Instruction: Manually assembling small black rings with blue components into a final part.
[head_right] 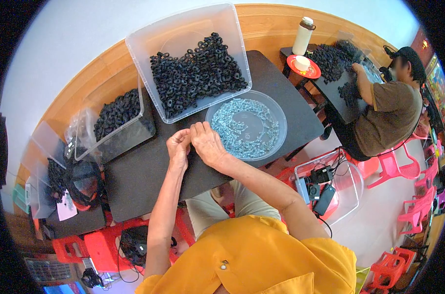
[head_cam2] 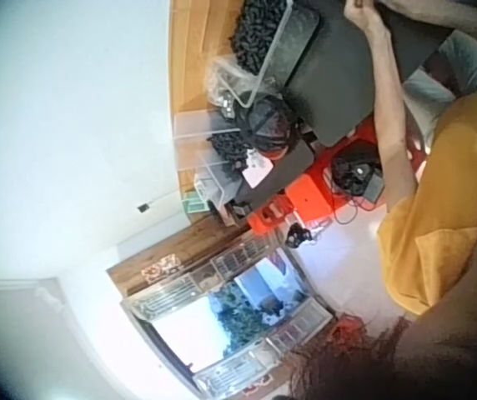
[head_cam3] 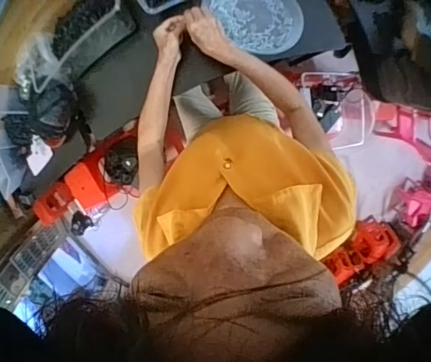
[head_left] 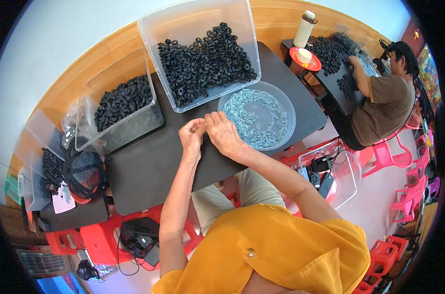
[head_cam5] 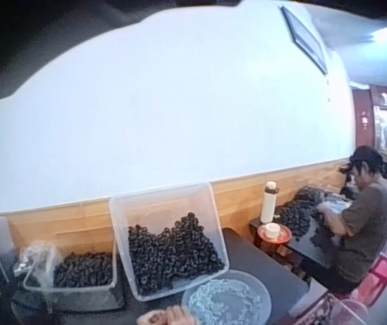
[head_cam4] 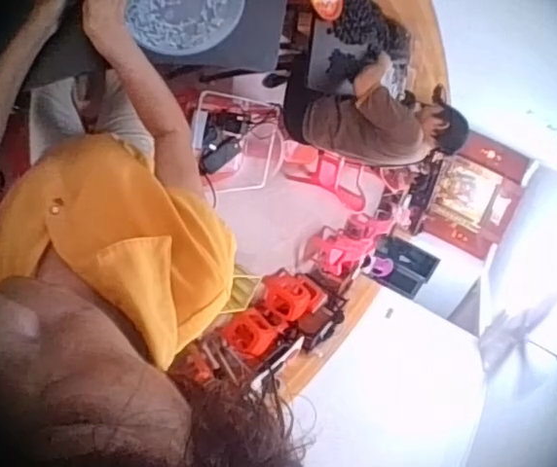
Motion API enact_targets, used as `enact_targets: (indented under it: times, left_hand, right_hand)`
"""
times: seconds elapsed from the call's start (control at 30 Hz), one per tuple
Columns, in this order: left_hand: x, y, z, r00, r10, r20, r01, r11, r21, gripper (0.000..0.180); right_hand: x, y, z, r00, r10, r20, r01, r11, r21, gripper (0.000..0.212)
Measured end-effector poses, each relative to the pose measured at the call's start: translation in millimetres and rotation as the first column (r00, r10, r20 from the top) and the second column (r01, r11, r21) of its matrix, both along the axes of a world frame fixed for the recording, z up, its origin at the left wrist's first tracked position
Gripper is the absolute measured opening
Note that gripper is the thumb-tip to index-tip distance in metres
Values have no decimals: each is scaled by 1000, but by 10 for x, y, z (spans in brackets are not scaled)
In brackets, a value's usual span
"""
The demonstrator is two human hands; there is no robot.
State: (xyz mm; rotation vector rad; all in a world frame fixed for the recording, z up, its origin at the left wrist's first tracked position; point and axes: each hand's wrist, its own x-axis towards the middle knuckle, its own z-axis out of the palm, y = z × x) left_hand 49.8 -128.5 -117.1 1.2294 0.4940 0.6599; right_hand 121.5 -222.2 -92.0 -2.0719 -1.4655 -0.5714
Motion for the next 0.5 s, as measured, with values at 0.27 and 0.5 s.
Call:
enact_targets:
  times: [0.27, 0.5]
  left_hand:
    - [18, 6, 19, 997, -78, -21, 80, 992, 95, 15]
    - [14, -10, 34, 996, -73, 57, 72, 997, 9, 15]
  right_hand:
    - [22, -31, -6, 995, -30, 94, 31, 999, -9, 17]
    - [49, -42, 91, 1000, -8, 4, 7, 999, 52, 24]
